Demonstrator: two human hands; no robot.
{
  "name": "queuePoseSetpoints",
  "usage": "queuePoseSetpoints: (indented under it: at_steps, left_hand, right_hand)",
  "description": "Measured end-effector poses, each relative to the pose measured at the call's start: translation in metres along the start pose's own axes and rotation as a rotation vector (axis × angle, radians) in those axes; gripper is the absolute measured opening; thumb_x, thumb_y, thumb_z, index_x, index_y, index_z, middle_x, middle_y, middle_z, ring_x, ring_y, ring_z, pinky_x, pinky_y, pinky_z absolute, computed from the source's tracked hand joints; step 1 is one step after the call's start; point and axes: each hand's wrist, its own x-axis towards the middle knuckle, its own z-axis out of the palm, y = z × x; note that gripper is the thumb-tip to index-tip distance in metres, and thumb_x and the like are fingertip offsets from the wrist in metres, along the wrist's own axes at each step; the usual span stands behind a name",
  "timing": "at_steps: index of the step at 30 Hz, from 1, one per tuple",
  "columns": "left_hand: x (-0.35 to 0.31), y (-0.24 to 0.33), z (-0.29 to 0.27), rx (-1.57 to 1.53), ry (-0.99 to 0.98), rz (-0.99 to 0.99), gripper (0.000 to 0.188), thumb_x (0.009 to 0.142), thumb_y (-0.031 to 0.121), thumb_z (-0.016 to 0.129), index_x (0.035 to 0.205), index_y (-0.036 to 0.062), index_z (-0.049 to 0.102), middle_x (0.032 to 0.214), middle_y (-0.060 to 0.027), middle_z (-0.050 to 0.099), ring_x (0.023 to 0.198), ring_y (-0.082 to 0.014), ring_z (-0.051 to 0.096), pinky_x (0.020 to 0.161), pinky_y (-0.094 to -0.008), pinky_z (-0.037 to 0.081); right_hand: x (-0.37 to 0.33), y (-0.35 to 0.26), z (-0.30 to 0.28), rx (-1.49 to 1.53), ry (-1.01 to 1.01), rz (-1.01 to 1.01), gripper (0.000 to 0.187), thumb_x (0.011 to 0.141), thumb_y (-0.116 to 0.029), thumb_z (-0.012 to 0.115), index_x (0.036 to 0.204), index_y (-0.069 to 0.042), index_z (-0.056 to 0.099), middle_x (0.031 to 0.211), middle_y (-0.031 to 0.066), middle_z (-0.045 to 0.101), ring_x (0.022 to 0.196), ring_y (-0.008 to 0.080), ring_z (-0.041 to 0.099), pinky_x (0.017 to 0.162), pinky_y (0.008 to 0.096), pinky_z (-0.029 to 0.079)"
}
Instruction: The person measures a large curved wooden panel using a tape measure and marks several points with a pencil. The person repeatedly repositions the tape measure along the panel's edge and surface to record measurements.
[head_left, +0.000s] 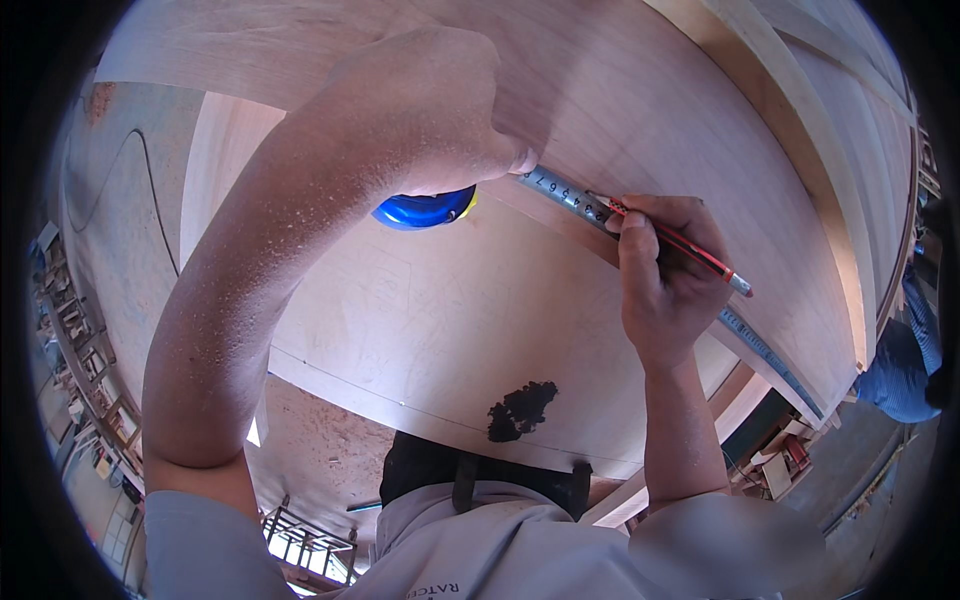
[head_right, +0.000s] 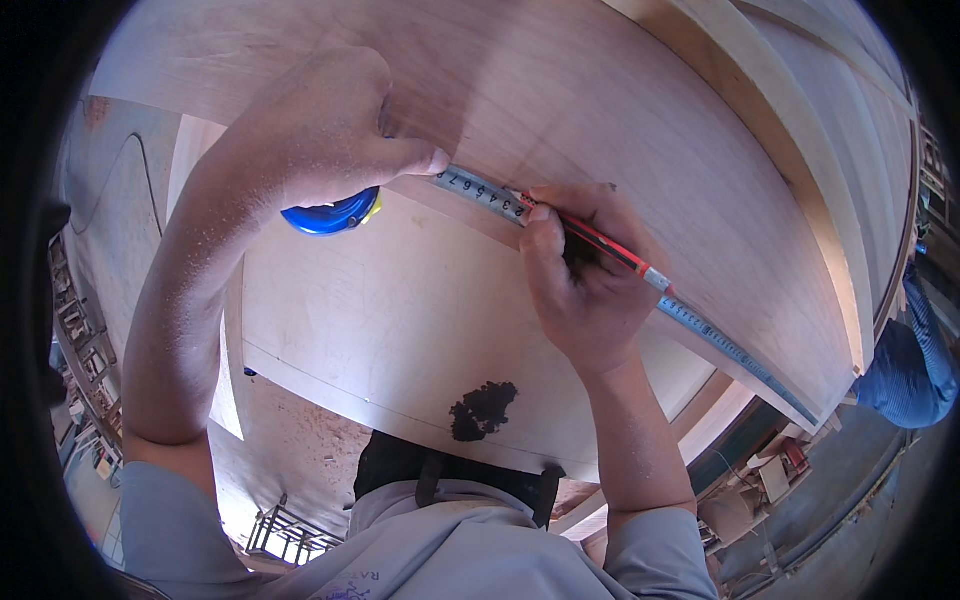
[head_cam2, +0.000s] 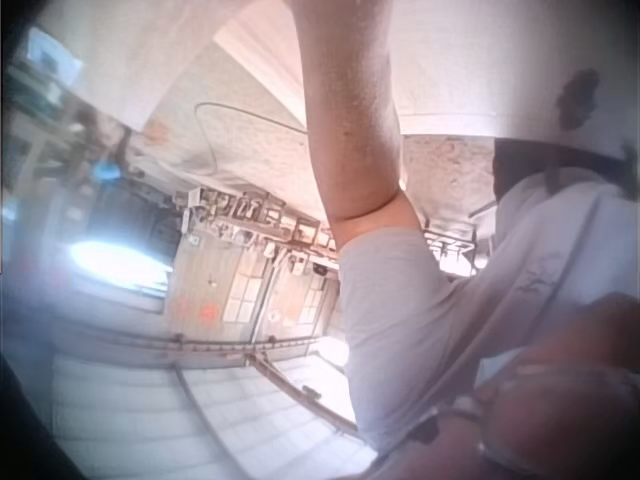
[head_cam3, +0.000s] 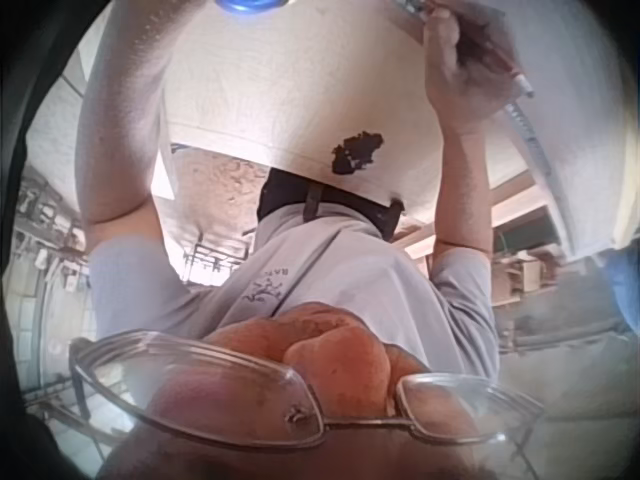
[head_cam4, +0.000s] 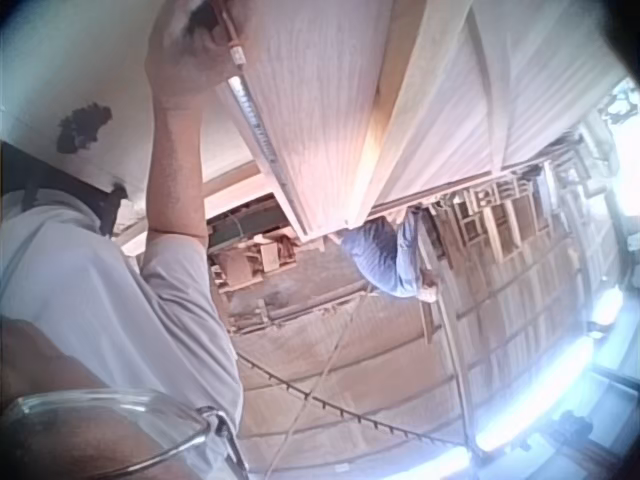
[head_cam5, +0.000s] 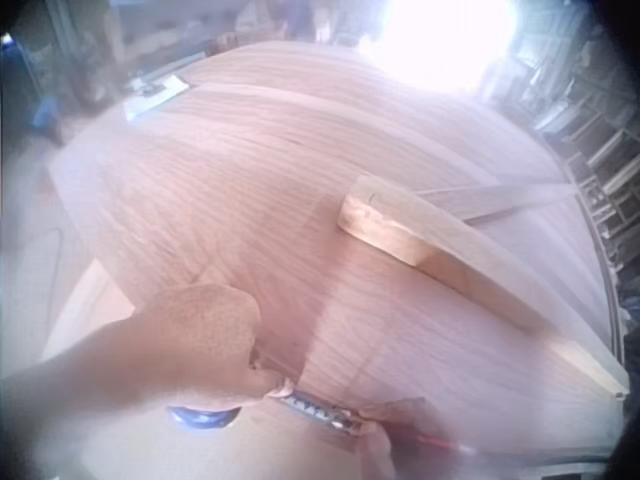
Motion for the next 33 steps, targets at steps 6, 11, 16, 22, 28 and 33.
queuePoseSetpoints:
  at_steps: [6, 11, 16, 22, 28, 33]
  left_hand:
    - [-0.0004, 0.0000, 0.0008, -0.005, 0.014, -0.007, 0.052, 0.081, 0.054, 0.076, 0.087, 0.0022, 0.077, 0.081, -0.0150, 0.074, 0.070, -0.0242, 0.072, 0.067, -0.0333, 0.057]
    - [-0.0003, -0.0012, 0.0024, -0.009, 0.017, -0.001, 0.052, 0.081, 0.054, 0.076, 0.086, 0.0023, 0.078, 0.079, -0.0148, 0.074, 0.069, -0.0238, 0.072, 0.067, -0.0333, 0.057]
    - [0.0001, -0.0019, 0.0043, -0.006, 0.026, 0.012, 0.052, 0.082, 0.054, 0.075, 0.085, 0.0026, 0.078, 0.078, -0.0144, 0.074, 0.069, -0.0230, 0.071, 0.067, -0.0333, 0.057]
    - [0.0002, -0.0028, 0.0050, 0.005, 0.029, 0.012, 0.051, 0.082, 0.055, 0.075, 0.084, 0.0034, 0.078, 0.078, -0.0144, 0.073, 0.069, -0.0229, 0.072, 0.067, -0.0330, 0.057]
    - [0.0017, 0.0011, -0.0005, 0.000, 0.005, -0.004, 0.053, 0.078, 0.055, 0.078, 0.083, 0.0023, 0.077, 0.077, -0.0160, 0.073, 0.069, -0.0251, 0.072, 0.065, -0.0340, 0.057]
    - [-0.0004, -0.0004, 0.0015, -0.004, 0.044, -0.013, 0.053, 0.078, 0.054, 0.078, 0.085, 0.0019, 0.077, 0.078, -0.0160, 0.073, 0.069, -0.0254, 0.071, 0.065, -0.0343, 0.057]
  right_hand:
    - [0.0000, -0.0004, 0.0011, 0.005, 0.017, 0.002, 0.005, 0.090, 0.004, 0.065, 0.094, 0.005, 0.067, 0.079, 0.0060, 0.068, 0.066, 0.0066, 0.059, 0.061, 0.0205, 0.047]
    - [0.0007, -0.0018, 0.0009, -0.016, 0.004, -0.015, 0.005, 0.092, 0.003, 0.065, 0.095, 0.005, 0.067, 0.079, 0.0058, 0.068, 0.067, 0.0067, 0.059, 0.061, 0.0207, 0.047]
    - [0.0009, -0.0010, 0.0015, -0.004, 0.013, -0.029, 0.005, 0.093, 0.003, 0.065, 0.097, 0.005, 0.066, 0.082, 0.0064, 0.068, 0.068, 0.0070, 0.059, 0.062, 0.0209, 0.047]
    - [0.0004, -0.0017, 0.0015, 0.002, 0.011, -0.020, 0.005, 0.092, 0.003, 0.066, 0.096, 0.005, 0.067, 0.083, 0.0066, 0.068, 0.070, 0.0074, 0.060, 0.063, 0.0208, 0.047]
    - [-0.0004, -0.0003, -0.0004, 0.002, -0.013, -0.017, 0.006, 0.090, 0.004, 0.065, 0.096, 0.005, 0.068, 0.085, 0.0079, 0.070, 0.072, 0.0078, 0.061, 0.065, 0.0206, 0.049]
    - [0.0004, -0.0011, -0.0010, 0.002, -0.027, -0.025, 0.005, 0.091, 0.003, 0.065, 0.095, 0.005, 0.067, 0.084, 0.0075, 0.070, 0.071, 0.0078, 0.061, 0.064, 0.0207, 0.049]
